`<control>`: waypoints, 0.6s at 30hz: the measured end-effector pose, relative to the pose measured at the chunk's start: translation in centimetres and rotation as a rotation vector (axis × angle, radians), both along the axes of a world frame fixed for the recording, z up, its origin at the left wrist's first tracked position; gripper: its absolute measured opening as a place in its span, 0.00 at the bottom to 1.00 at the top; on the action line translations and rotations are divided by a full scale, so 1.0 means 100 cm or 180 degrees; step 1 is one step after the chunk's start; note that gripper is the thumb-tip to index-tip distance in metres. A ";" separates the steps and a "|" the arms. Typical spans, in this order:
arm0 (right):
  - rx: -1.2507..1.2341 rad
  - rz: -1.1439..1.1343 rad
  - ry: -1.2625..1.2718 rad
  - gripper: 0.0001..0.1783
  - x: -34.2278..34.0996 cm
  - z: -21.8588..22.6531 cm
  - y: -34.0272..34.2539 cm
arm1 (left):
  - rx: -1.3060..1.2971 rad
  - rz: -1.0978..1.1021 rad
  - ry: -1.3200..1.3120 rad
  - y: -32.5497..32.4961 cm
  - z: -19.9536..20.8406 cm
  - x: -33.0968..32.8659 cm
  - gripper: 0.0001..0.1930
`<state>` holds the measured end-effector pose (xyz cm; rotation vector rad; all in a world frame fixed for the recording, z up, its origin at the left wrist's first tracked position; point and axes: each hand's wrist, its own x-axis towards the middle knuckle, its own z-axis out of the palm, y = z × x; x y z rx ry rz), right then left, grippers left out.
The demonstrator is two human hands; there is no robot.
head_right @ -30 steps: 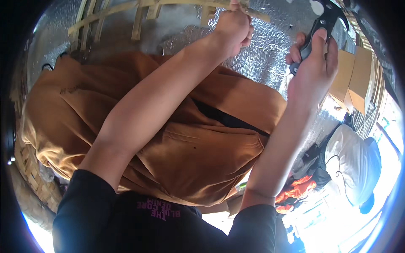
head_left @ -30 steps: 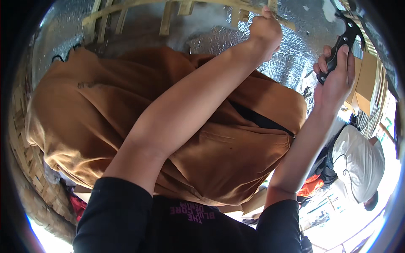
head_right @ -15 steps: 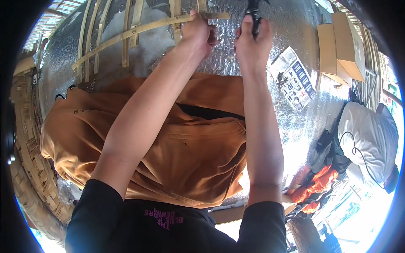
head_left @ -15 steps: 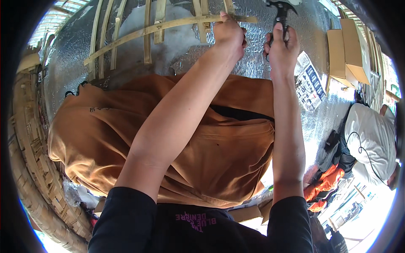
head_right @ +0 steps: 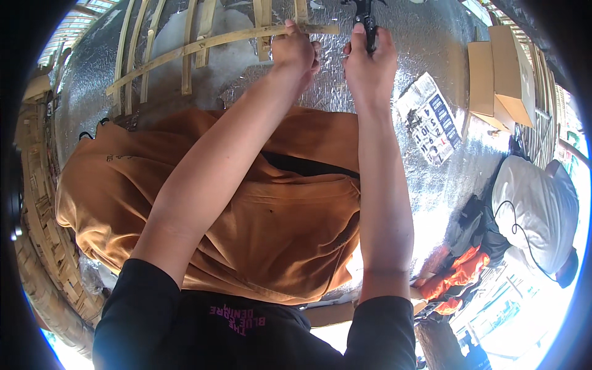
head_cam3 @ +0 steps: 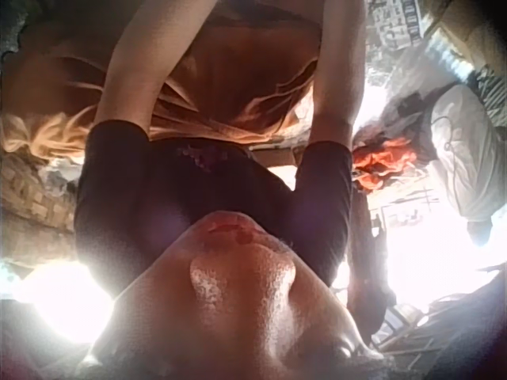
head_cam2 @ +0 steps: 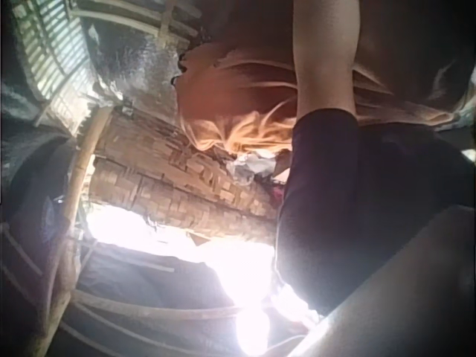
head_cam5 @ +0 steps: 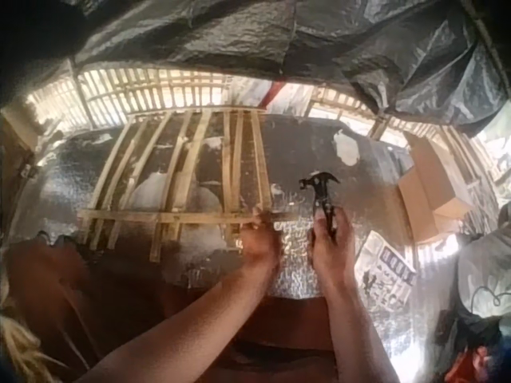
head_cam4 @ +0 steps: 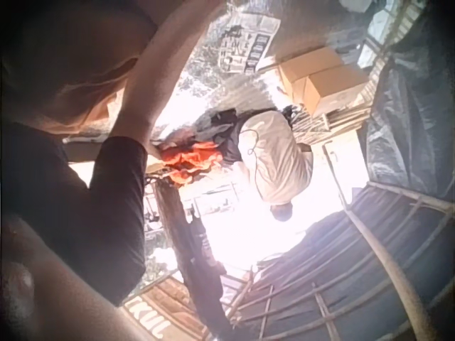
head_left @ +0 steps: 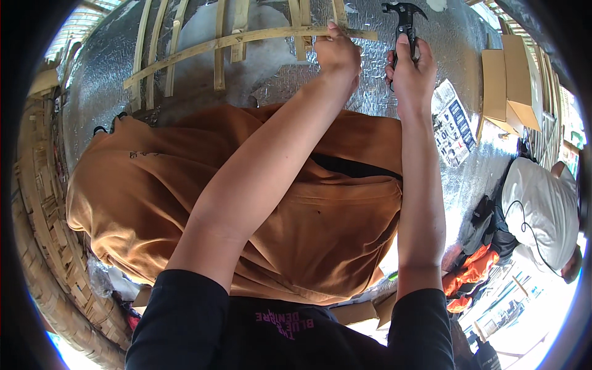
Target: The person assembles a wooden frame by positioning small slats and securing them with a hammer, then picks up the partially completed structure to check it.
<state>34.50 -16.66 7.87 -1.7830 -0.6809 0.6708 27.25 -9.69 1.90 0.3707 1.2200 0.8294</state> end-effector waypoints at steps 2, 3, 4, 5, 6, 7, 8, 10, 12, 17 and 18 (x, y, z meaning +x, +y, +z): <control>-0.0043 0.0081 -0.0083 0.14 -0.001 -0.001 0.002 | 0.0250 0.0107 0.0139 0.000 -0.007 0.001 0.25; -0.0063 0.0101 -0.0077 0.15 -0.003 -0.001 0.002 | 0.0330 0.0147 0.0186 0.000 -0.009 0.002 0.24; -0.0082 0.0122 -0.0070 0.15 -0.004 -0.001 0.003 | 0.0356 0.0172 0.0194 0.000 -0.011 0.002 0.23; -0.0091 0.0122 -0.0078 0.15 -0.003 -0.001 0.001 | 0.0373 0.0182 0.0192 -0.002 -0.008 0.001 0.23; -0.0131 0.0102 -0.0034 0.15 -0.003 0.000 0.000 | 0.0364 0.0183 0.0185 -0.005 -0.006 0.001 0.23; -0.0172 0.0080 0.0010 0.15 -0.002 0.000 -0.001 | 0.0292 0.0169 0.0160 -0.007 -0.004 0.001 0.22; -0.0171 0.0089 0.0006 0.15 -0.001 0.000 0.000 | 0.0231 0.0163 0.0138 -0.008 -0.004 0.001 0.22; -0.0266 0.0096 -0.0057 0.15 0.000 -0.001 0.000 | 0.0224 0.0177 0.0133 -0.008 -0.004 0.001 0.22; -0.0284 0.0152 -0.0096 0.15 -0.003 -0.001 0.003 | 0.0234 0.0219 0.0152 -0.007 -0.016 0.000 0.22; -0.0406 0.0168 -0.0230 0.16 -0.001 -0.003 0.003 | 0.0477 0.0124 0.0435 -0.009 -0.028 0.002 0.24; -0.0399 0.0176 -0.0162 0.16 -0.001 -0.004 0.002 | 0.0471 0.0125 0.0434 -0.010 -0.028 0.002 0.24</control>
